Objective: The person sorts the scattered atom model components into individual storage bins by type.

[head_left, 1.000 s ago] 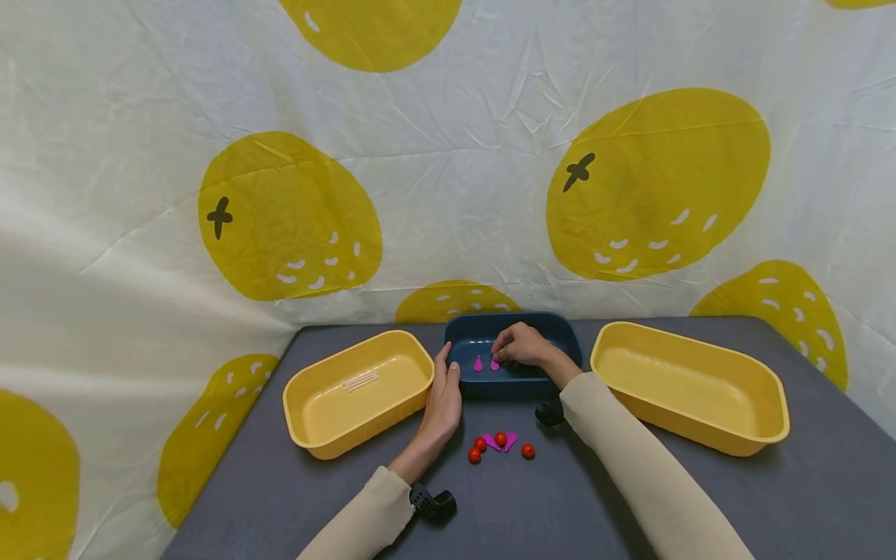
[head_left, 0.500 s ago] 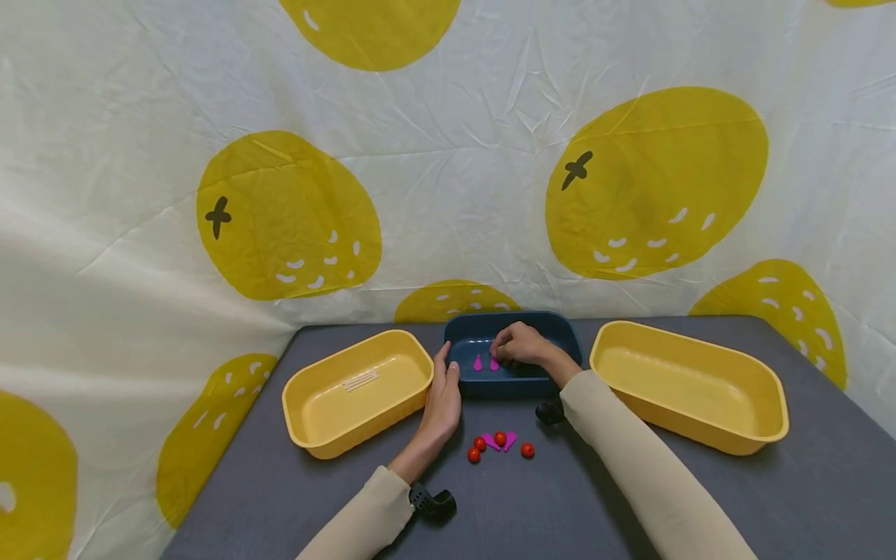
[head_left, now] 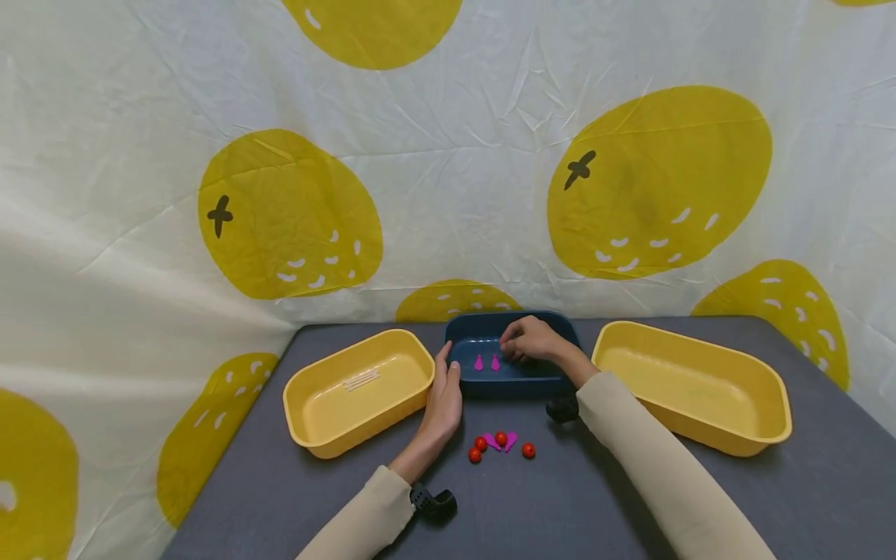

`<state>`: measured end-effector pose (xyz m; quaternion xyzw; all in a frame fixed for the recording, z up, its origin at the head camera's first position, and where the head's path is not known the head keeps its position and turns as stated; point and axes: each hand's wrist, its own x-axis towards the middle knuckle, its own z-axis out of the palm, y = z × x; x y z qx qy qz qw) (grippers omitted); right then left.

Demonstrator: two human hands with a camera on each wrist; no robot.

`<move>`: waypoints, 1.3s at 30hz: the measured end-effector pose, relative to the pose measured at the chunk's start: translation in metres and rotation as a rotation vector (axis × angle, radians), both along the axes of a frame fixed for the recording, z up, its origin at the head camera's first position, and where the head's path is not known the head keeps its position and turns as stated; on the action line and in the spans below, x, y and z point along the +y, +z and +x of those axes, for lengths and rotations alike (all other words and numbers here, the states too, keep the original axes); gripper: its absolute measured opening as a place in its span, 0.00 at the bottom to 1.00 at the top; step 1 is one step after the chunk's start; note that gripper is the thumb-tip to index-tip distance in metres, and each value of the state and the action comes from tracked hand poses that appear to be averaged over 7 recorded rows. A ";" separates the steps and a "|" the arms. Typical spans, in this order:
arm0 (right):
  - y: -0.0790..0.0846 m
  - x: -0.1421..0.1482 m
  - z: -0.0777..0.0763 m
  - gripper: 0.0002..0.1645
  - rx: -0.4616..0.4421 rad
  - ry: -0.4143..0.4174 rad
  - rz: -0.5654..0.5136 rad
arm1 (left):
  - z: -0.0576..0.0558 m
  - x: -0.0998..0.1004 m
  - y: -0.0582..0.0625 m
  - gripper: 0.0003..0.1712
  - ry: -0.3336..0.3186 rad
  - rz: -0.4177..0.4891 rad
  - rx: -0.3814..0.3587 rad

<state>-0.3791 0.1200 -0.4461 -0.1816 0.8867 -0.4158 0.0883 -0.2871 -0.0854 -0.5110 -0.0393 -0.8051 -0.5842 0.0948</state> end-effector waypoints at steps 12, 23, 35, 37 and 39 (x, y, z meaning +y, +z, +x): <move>0.023 0.014 0.029 0.10 0.175 0.053 -0.017 | 0.000 0.002 0.002 0.34 -0.002 0.006 0.001; 0.031 0.023 0.087 0.07 0.271 0.200 -0.029 | 0.001 0.002 0.000 0.32 0.001 -0.004 -0.005; 0.010 0.029 0.113 0.08 0.179 0.347 -0.042 | 0.002 0.002 0.000 0.33 0.011 -0.010 0.010; 0.006 0.029 0.114 0.08 0.164 0.382 -0.047 | 0.002 0.002 0.000 0.33 0.011 -0.009 0.012; 0.003 0.029 0.113 0.08 0.148 0.411 -0.057 | 0.002 0.001 0.000 0.32 0.011 -0.007 0.020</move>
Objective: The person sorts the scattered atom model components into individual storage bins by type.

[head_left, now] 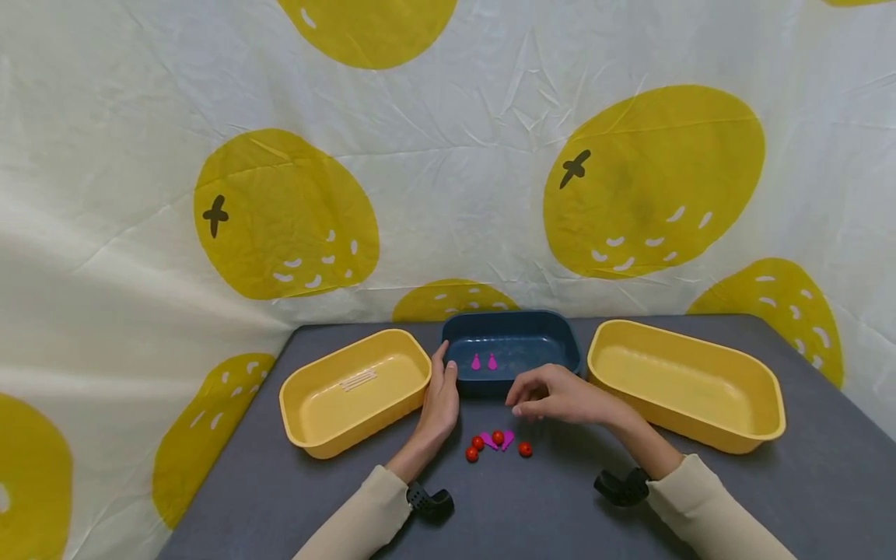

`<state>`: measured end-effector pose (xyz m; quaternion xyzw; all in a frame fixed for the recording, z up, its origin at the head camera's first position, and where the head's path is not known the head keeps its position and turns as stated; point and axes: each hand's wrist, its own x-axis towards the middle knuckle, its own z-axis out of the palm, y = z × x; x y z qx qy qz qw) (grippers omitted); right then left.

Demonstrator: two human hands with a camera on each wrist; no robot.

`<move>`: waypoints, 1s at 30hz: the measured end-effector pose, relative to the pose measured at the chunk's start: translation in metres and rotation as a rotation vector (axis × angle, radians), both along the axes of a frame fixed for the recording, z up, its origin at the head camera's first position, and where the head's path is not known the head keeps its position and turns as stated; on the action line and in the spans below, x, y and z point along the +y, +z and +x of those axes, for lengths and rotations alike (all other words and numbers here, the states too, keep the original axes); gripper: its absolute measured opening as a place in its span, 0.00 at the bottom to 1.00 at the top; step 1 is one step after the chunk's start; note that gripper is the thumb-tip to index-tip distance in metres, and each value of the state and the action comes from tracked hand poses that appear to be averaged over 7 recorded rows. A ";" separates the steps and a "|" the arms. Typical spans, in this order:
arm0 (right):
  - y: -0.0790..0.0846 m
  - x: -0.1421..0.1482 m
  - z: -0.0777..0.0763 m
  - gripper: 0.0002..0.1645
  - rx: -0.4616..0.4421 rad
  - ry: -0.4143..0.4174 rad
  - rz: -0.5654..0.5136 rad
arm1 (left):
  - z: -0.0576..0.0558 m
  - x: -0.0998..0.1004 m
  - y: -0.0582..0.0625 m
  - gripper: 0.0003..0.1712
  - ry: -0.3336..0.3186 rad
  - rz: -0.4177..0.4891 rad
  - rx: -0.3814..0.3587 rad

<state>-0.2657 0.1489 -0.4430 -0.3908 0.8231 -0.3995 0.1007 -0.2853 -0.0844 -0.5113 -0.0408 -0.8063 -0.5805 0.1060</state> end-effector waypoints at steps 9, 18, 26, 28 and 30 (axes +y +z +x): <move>-0.010 -0.005 -0.002 0.12 -0.053 0.032 0.023 | -0.001 -0.001 0.002 0.33 0.004 0.007 -0.017; -0.026 -0.005 -0.008 0.07 -0.015 -0.010 0.091 | -0.001 0.000 0.000 0.32 -0.003 -0.003 -0.016; -0.035 -0.008 -0.010 0.05 -0.024 -0.014 0.135 | -0.001 0.000 0.001 0.32 -0.002 0.004 -0.012; -0.036 -0.009 -0.010 0.05 -0.015 -0.018 0.140 | -0.001 0.000 0.001 0.32 0.000 0.005 -0.011; -0.037 -0.010 -0.010 0.05 -0.007 -0.021 0.146 | -0.002 0.000 0.001 0.31 0.002 0.003 -0.014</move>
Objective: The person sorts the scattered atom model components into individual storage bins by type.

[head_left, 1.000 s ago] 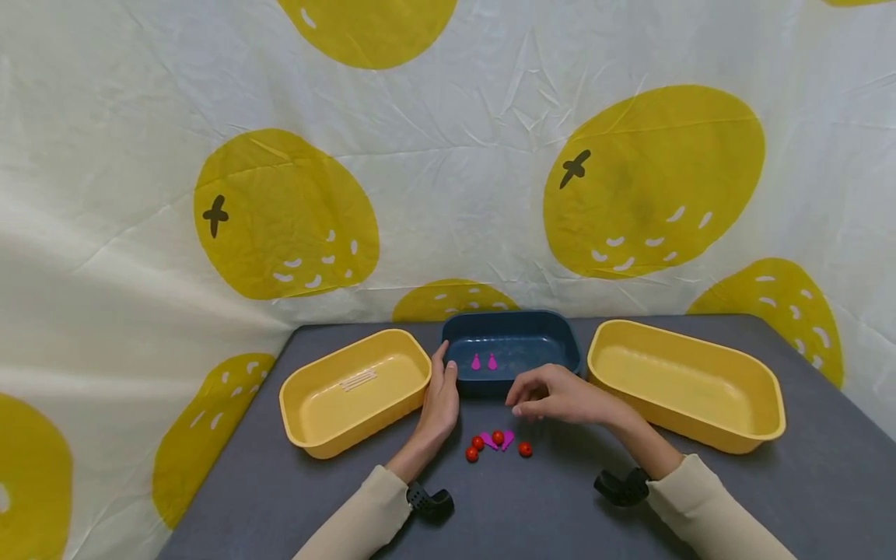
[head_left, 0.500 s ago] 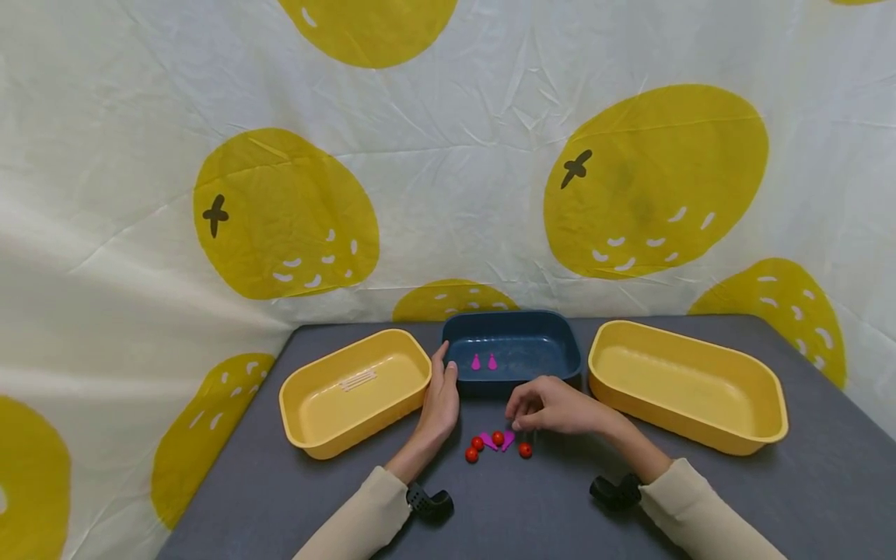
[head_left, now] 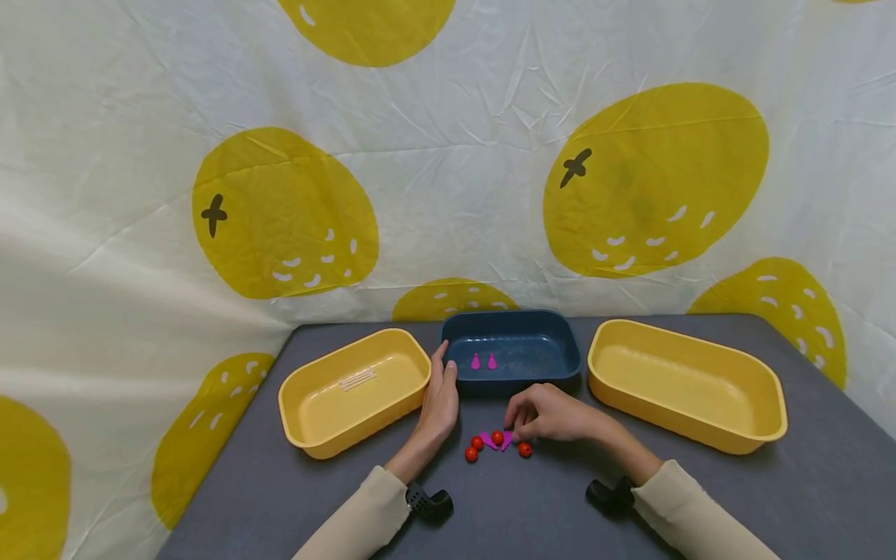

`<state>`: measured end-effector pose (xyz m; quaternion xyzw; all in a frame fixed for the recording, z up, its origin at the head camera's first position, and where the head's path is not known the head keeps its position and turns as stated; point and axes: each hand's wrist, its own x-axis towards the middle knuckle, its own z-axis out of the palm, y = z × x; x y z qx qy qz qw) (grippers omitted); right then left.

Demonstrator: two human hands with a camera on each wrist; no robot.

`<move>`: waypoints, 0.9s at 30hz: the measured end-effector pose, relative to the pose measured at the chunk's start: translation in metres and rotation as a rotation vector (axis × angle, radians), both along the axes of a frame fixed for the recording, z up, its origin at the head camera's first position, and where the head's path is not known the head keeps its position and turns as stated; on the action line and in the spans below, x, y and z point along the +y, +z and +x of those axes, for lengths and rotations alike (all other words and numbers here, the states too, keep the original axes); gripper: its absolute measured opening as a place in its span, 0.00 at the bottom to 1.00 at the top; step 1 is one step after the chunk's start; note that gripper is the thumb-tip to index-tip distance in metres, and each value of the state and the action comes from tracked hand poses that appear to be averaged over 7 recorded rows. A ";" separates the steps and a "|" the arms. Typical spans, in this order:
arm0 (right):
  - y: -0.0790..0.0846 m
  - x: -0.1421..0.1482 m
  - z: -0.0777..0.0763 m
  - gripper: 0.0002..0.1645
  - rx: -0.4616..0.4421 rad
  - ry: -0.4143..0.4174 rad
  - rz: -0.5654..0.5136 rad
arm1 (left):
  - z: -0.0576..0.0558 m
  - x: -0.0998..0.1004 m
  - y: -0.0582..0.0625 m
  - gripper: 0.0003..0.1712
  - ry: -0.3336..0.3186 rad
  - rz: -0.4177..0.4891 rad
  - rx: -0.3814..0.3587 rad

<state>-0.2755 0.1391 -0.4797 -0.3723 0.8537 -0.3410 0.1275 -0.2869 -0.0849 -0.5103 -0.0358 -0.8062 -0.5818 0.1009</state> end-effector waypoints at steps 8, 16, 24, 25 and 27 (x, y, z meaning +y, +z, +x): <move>-0.001 -0.003 0.002 0.05 0.024 -0.004 0.018 | 0.000 0.000 0.000 0.32 -0.002 -0.008 -0.001; -0.002 -0.003 0.003 0.06 0.051 -0.021 0.021 | 0.000 0.000 0.001 0.31 -0.003 -0.006 -0.001; -0.005 -0.005 0.001 0.05 0.090 -0.016 0.022 | 0.000 0.000 0.001 0.30 0.002 -0.006 0.000; -0.005 -0.005 0.001 0.05 0.091 -0.018 0.022 | 0.000 0.000 0.001 0.30 0.003 -0.007 0.000; -0.005 -0.005 0.001 0.05 0.092 -0.020 0.021 | 0.001 0.000 0.001 0.30 0.005 -0.007 -0.003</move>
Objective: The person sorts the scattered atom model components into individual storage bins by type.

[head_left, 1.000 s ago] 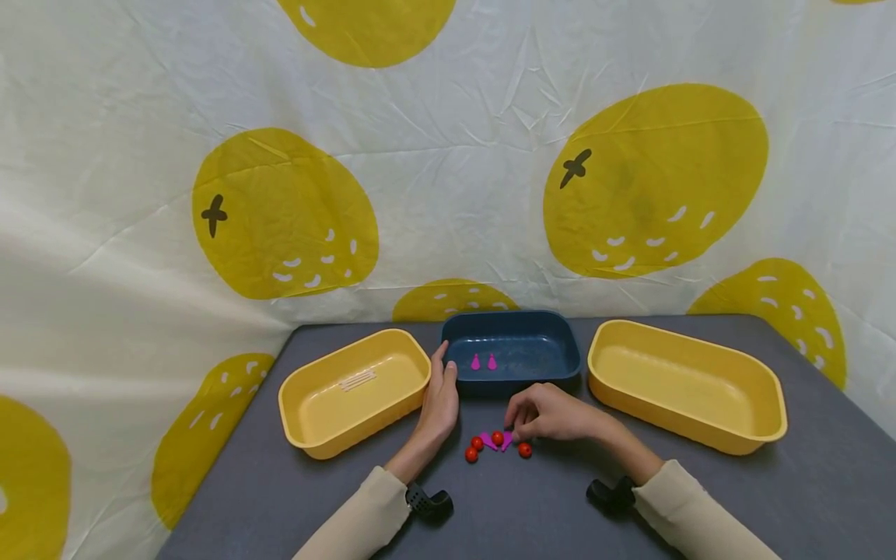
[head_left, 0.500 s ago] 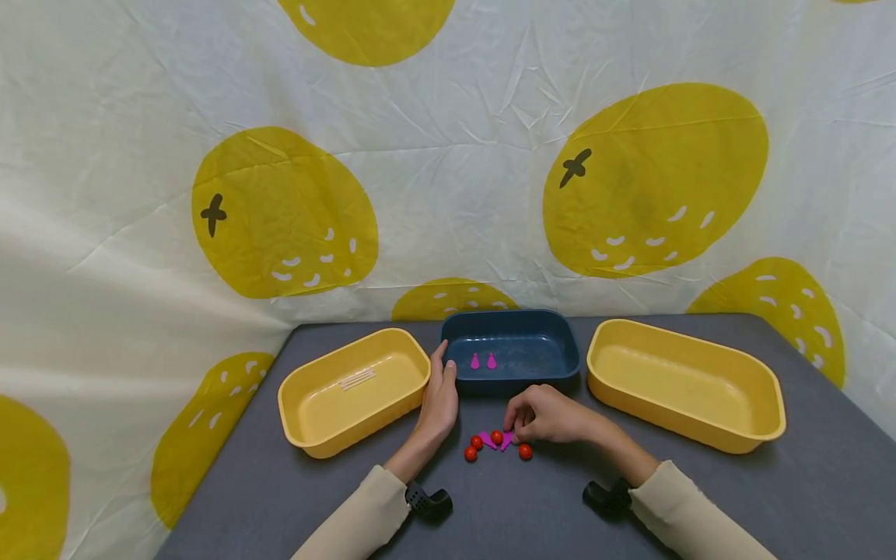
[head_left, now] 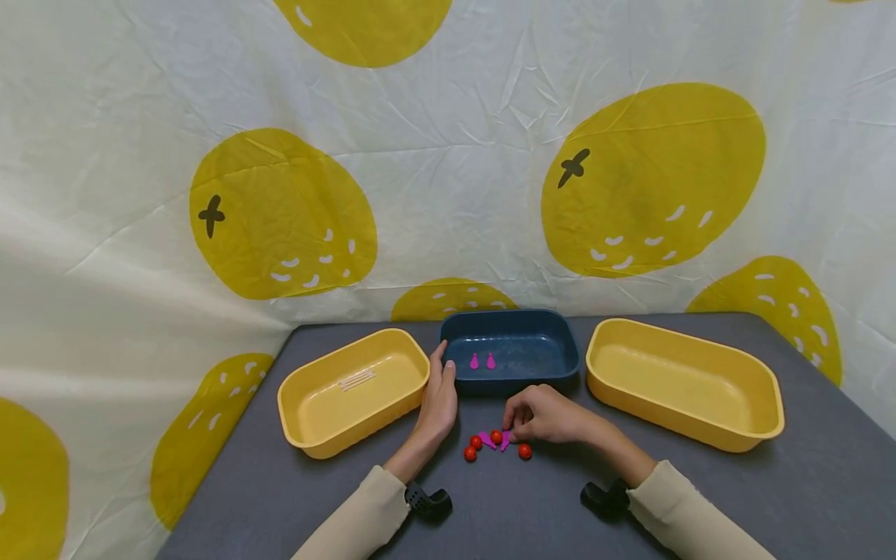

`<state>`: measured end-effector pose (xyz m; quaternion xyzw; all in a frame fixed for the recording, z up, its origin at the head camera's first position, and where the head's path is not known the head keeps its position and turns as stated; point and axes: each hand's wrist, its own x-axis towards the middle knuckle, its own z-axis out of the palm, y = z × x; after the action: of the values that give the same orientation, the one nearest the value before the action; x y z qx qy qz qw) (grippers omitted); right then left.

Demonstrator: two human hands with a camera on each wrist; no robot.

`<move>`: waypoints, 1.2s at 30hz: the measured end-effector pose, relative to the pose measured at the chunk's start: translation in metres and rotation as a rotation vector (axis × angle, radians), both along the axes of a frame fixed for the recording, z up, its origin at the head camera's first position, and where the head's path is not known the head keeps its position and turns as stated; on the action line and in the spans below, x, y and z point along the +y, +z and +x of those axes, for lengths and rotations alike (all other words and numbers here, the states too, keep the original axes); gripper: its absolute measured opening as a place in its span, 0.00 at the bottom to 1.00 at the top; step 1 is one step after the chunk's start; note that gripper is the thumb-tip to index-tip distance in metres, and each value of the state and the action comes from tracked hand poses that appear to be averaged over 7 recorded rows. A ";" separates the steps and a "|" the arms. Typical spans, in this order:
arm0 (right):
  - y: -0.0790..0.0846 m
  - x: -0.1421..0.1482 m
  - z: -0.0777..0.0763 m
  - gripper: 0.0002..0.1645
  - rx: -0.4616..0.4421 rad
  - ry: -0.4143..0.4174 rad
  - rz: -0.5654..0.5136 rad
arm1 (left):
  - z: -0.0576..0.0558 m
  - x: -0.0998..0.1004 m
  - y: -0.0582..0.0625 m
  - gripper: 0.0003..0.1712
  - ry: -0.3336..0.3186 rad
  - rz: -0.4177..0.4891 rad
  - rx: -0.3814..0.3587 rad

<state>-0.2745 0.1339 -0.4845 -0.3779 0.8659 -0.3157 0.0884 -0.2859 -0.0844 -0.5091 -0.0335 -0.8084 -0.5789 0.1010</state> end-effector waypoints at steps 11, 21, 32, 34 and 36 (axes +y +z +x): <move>0.003 0.004 -0.002 0.04 -0.055 0.006 -0.006 | 0.000 0.000 0.001 0.32 -0.005 0.012 0.006; 0.008 0.009 0.001 0.06 -0.055 -0.005 -0.007 | -0.001 0.000 0.000 0.33 -0.007 0.006 0.011; 0.008 0.006 0.002 0.08 0.075 0.036 0.041 | -0.001 0.000 0.000 0.34 -0.012 0.009 0.005; 0.007 0.006 0.003 0.07 0.094 0.047 0.044 | -0.001 0.000 0.000 0.33 -0.012 0.010 0.011; 0.006 0.005 0.003 0.07 0.101 0.047 0.041 | 0.000 0.000 0.000 0.33 -0.011 0.009 0.015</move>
<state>-0.2714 0.1391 -0.4785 -0.4116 0.8665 -0.2761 0.0599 -0.2862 -0.0847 -0.5095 -0.0417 -0.8049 -0.5827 0.1043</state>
